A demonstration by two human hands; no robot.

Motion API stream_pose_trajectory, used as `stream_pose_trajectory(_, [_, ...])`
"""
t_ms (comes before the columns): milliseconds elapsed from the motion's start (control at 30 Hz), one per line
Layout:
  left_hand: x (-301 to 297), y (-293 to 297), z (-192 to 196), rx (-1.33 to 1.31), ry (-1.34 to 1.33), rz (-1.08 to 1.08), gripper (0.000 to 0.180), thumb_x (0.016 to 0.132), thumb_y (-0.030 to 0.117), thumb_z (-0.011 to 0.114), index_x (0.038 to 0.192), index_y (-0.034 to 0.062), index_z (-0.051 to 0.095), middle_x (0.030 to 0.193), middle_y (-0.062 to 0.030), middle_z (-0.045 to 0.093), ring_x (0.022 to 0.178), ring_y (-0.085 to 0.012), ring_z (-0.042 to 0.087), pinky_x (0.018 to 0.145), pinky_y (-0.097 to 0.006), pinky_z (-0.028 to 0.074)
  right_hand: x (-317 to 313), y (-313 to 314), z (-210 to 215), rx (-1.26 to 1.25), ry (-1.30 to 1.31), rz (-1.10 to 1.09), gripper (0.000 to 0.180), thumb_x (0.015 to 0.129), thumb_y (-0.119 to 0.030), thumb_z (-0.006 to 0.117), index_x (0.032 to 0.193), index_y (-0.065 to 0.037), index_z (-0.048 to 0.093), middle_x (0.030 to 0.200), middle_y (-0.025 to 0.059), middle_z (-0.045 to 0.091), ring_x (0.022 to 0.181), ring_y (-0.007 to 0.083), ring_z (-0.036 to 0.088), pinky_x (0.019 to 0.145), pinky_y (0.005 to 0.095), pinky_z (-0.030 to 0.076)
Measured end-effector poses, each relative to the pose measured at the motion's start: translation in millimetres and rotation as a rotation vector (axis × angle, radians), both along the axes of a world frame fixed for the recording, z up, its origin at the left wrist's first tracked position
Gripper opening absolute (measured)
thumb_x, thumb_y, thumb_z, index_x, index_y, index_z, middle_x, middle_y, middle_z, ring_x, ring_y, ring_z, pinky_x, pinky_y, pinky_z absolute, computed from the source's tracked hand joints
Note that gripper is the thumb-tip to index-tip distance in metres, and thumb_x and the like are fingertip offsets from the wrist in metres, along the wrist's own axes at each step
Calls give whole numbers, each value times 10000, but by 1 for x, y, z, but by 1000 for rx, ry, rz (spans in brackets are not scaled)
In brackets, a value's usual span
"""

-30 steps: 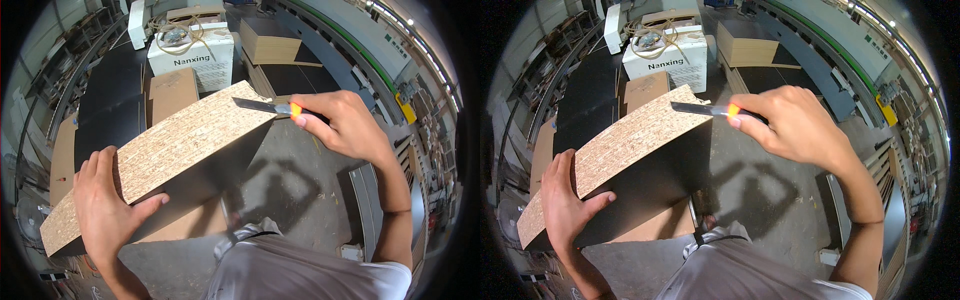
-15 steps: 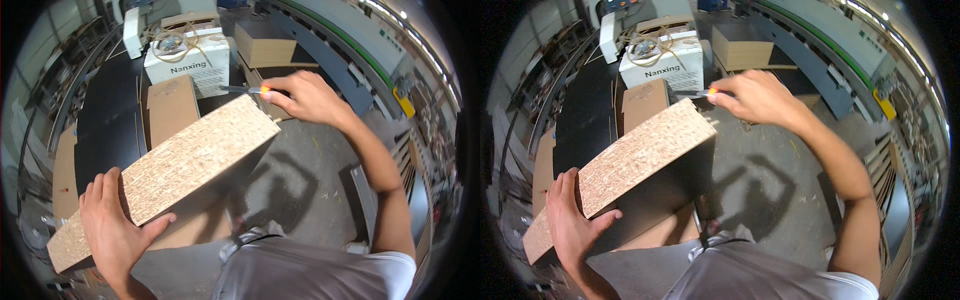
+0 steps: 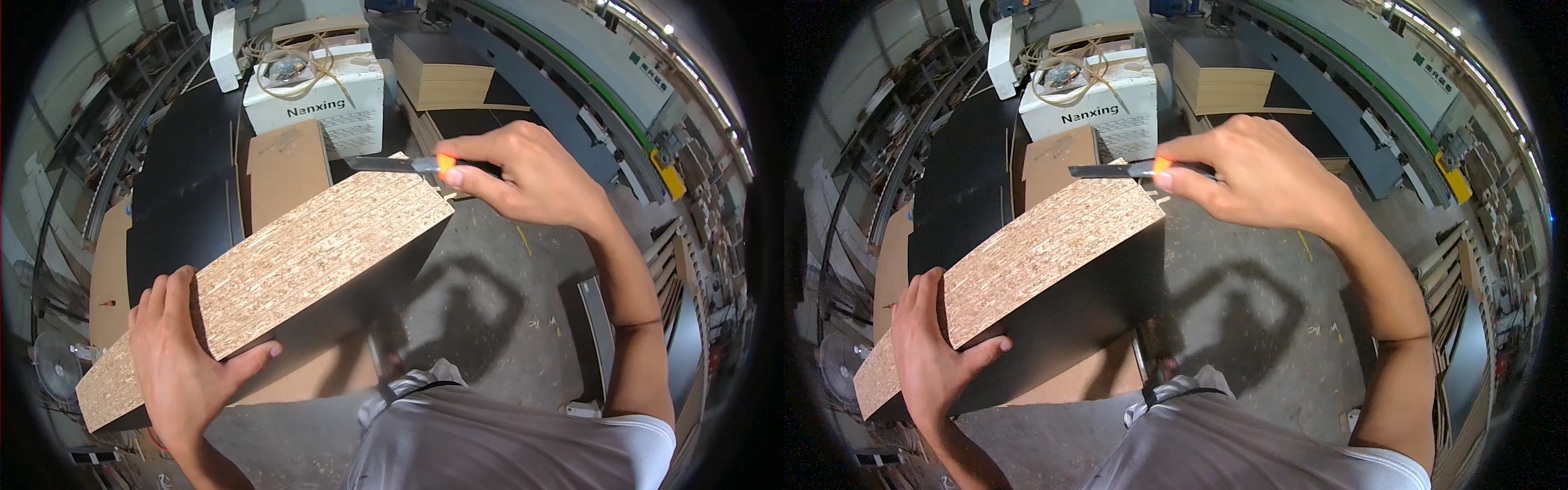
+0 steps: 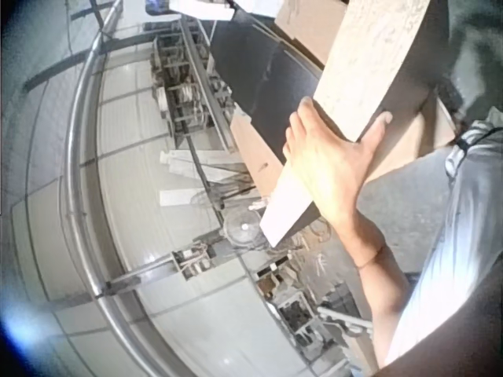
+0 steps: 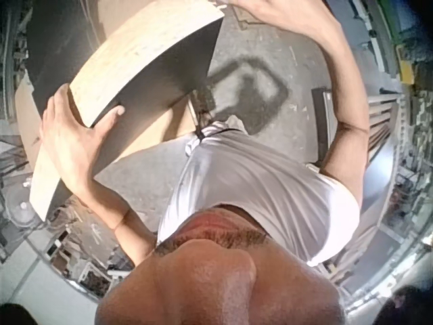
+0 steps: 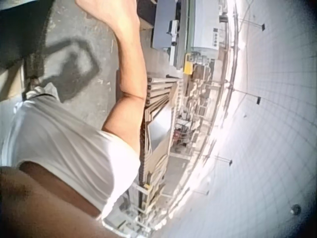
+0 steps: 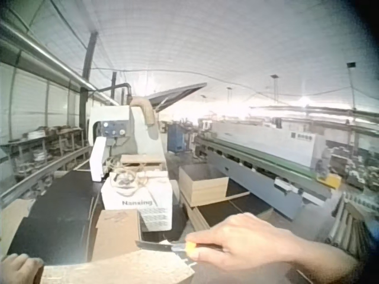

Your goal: Trimming the excess edges of laminated wood panels using a utility knife in a furniture manufacturing facility.

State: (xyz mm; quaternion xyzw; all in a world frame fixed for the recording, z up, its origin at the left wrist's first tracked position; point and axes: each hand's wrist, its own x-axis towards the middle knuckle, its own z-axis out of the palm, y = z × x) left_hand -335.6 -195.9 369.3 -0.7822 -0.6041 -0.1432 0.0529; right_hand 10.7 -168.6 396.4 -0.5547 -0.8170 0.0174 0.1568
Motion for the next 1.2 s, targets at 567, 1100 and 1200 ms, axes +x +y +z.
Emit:
stream_pose_trajectory(567, [-3, 1, -1, -1, 17, 7, 1062, 426, 591, 836, 1215, -48, 527, 1110, -203, 572, 1077, -382, 539, 970, -468, 400, 13, -14, -2, 6, 96, -58, 307, 916, -324, 599, 1078, -81, 690, 783, 175, 665, 725, 343, 644, 662, 399, 488])
stream_pose_trajectory(1100, [6, 1, 7, -47, 8, 15, 994, 464, 481, 846, 1244, -39, 517, 1149, -216, 570, 1104, -395, 530, 982, -455, 397, 1, 20, -42, -495, 1373, -25, 207, 847, -111, 683, 985, -39, 546, 719, 45, 601, 508, 69, 552, 441, 195, 436])
stream_pose_trajectory(1200, [5, 2, 6, -46, 16, 20, 992, 468, 498, 841, 1235, -43, 519, 1127, -211, 570, 1090, -393, 533, 973, -454, 401, -3, 26, -41, -574, 1265, -73, 209, 872, -163, 694, 977, -47, 555, 726, 33, 596, 506, 55, 539, 434, 193, 424])
